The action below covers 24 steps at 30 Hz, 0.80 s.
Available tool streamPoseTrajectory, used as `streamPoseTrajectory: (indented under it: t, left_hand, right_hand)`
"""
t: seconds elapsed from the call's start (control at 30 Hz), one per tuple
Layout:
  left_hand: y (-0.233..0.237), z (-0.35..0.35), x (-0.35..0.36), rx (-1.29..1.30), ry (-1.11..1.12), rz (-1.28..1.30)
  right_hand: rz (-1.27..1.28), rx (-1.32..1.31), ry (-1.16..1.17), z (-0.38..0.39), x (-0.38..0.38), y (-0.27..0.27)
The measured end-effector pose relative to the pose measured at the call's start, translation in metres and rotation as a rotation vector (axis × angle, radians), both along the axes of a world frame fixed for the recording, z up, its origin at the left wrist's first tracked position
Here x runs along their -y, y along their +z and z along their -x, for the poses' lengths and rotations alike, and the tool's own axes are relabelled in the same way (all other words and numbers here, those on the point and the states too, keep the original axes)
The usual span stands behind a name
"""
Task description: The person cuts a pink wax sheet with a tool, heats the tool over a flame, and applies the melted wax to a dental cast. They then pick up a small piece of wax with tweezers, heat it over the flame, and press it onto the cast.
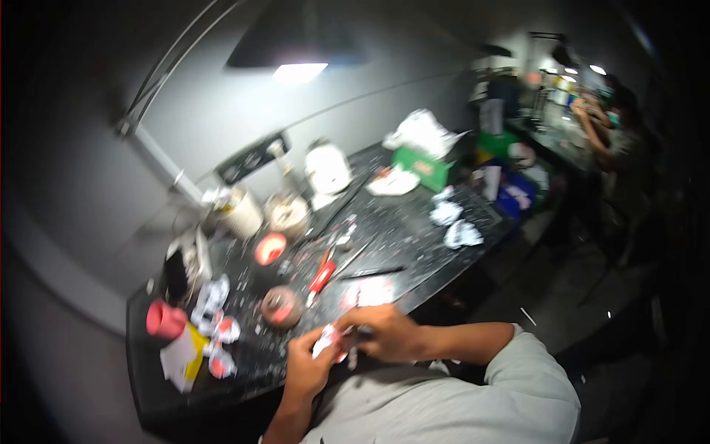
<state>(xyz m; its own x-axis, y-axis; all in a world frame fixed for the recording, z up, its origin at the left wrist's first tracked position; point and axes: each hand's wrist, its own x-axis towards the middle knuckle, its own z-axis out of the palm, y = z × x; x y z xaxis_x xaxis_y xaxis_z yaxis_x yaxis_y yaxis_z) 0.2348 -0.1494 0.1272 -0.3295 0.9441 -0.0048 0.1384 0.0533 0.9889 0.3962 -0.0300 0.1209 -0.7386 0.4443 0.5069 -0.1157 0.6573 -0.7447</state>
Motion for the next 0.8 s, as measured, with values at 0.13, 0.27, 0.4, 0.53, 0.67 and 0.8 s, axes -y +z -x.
streamPoseTrajectory:
  t: [0.13,0.27,0.4,0.53,0.67,0.8]
  left_hand:
    - [-0.008,0.001,-0.001,0.072,-0.012,0.004]
    - [0.002,-0.003,-0.001,0.245,-0.019,0.043]
    - [-0.029,0.018,-0.006,0.098,-0.027,-0.061]
    - [-0.037,0.018,-0.008,-0.193,0.015,-0.191]
    - [-0.035,0.013,-0.010,-0.185,0.026,-0.201]
    - [-0.030,0.012,-0.014,-0.154,0.019,-0.191]
  right_hand:
    - [0.145,-0.075,0.072,-0.004,-0.006,0.005]
    - [0.248,-0.047,0.061,-0.005,-0.008,0.006]
    - [0.255,-0.182,0.109,-0.002,-0.009,0.006]
    - [0.248,-0.121,0.094,-0.006,-0.011,0.012]
    - [0.260,-0.135,0.065,-0.011,-0.023,0.027]
    - [0.088,0.035,-0.159,-0.017,-0.043,0.028]
